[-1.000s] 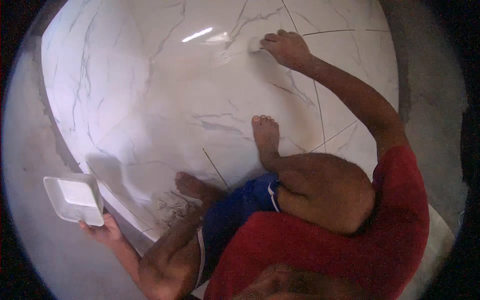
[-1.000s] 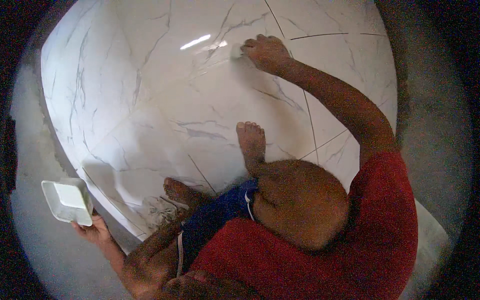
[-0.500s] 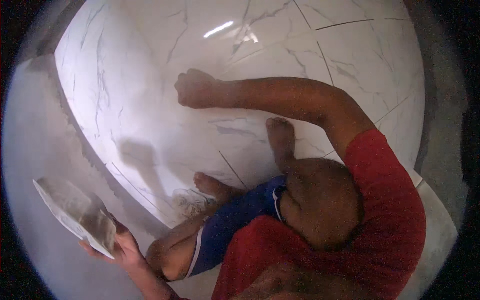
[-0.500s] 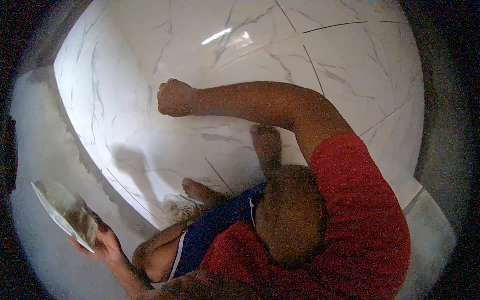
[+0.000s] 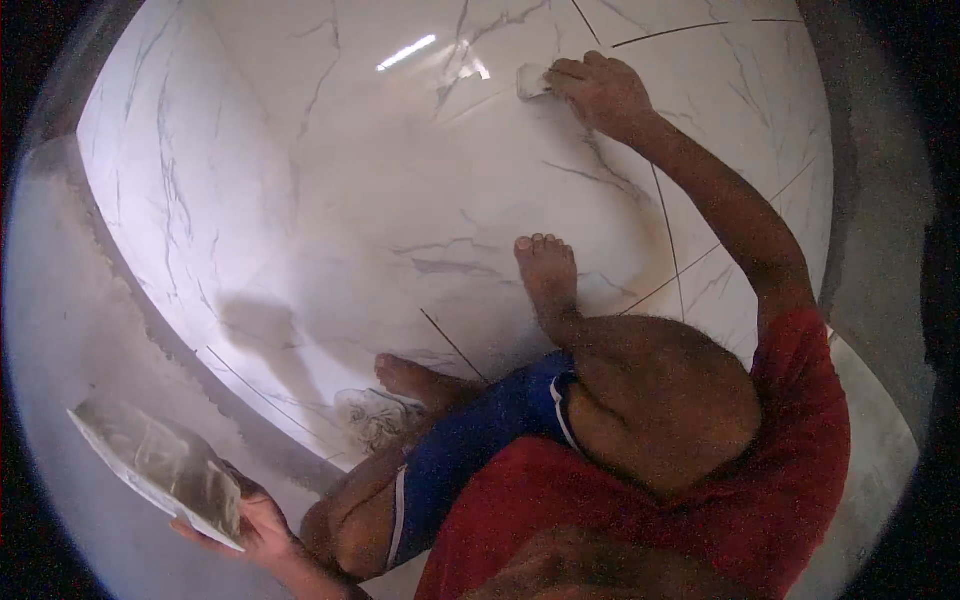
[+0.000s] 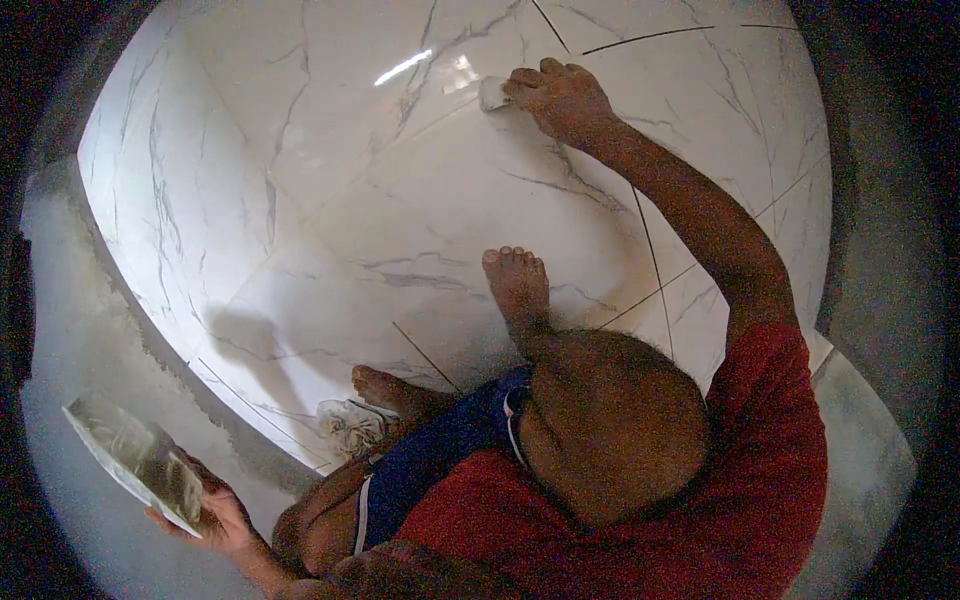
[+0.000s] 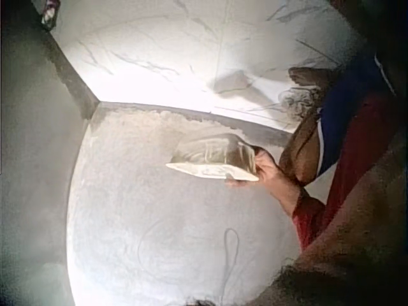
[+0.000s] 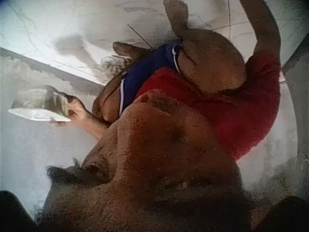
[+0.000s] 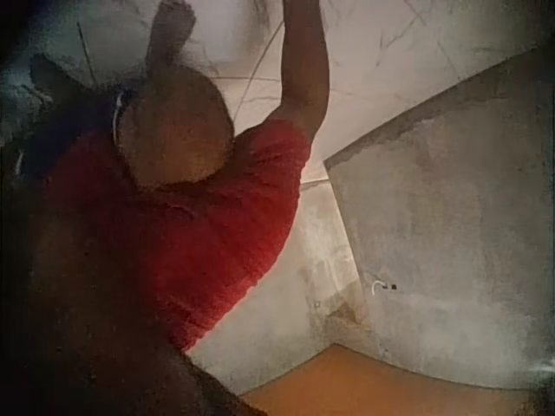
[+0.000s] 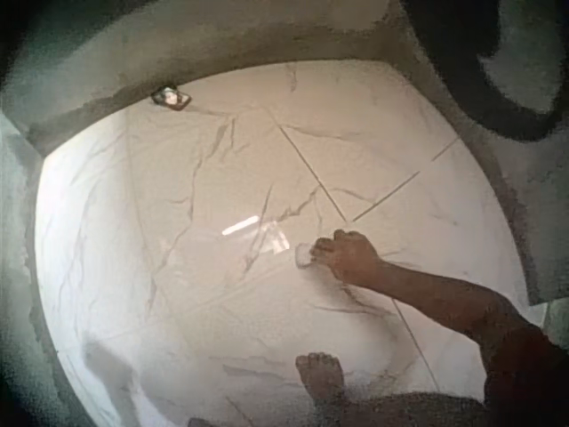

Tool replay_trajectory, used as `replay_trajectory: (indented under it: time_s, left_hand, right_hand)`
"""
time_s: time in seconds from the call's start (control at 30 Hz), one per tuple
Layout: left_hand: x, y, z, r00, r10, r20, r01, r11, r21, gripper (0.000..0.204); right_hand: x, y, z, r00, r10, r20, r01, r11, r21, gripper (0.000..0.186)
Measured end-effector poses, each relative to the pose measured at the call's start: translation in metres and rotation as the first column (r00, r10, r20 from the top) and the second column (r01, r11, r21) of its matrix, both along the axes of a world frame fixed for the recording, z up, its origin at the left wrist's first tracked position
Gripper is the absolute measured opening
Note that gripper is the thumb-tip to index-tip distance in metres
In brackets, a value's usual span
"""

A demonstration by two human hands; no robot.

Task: The person applies grout to the gaps between floor tiles using a small scraper, dipping it into a plastic container of white mixture and spreading it along the seams.

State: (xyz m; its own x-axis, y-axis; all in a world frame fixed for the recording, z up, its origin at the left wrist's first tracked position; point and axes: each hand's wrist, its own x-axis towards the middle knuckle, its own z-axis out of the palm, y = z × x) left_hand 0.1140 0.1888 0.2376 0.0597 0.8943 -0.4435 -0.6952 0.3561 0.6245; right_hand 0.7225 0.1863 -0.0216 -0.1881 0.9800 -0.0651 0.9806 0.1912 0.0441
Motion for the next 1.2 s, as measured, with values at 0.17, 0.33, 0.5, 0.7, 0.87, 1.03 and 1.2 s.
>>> replay_trajectory:
  time_s: [0.17, 0.33, 0.5, 0.7, 0.87, 1.03, 1.2]
  left_hand:
    - [0.003, 0.002, 0.003, 0.979, -0.122, 0.162, 0.118, 0.992, 0.034, 0.071]
    - [0.001, -0.002, 0.006, 0.98, 0.025, 0.196, -0.022, 1.0, -0.018, 0.07]
    - [0.002, 0.0, 0.001, 0.979, 0.09, 0.186, -0.091, 0.996, -0.003, 0.074]
    - [-0.01, -0.003, 0.0, 0.988, 0.081, 0.134, -0.086, 0.996, 0.033, 0.078]
    - [-0.021, 0.001, 0.012, 0.985, 0.171, 0.035, -0.173, 0.984, 0.053, 0.086]
    - [-0.03, -0.003, 0.012, 0.975, 0.224, -0.003, -0.223, 0.972, 0.07, 0.093]
    - [-0.029, 0.002, 0.018, 0.985, 0.168, 0.044, -0.171, 0.983, 0.061, 0.093]
  right_hand:
    - [-0.037, 0.005, -0.008, 0.981, 0.025, -0.191, -0.006, 0.995, 0.101, 0.032]
    - [-0.116, 0.037, -0.019, 0.928, 0.261, -0.266, -0.276, 0.961, -0.022, 0.031]
    - [-0.192, 0.095, -0.034, 0.848, 0.507, -0.156, -0.508, 0.861, 0.037, 0.015]
    - [-0.247, 0.119, -0.052, 0.737, 0.642, -0.213, -0.658, 0.753, -0.008, 0.008]
    - [-0.201, 0.117, -0.057, 0.778, 0.591, -0.213, -0.612, 0.789, -0.044, 0.009]
    - [-0.09, 0.085, -0.068, 0.887, 0.449, -0.104, -0.457, 0.887, -0.063, 0.031]
    - [-0.017, 0.076, -0.04, 0.947, 0.318, -0.045, -0.321, 0.926, -0.199, 0.038]
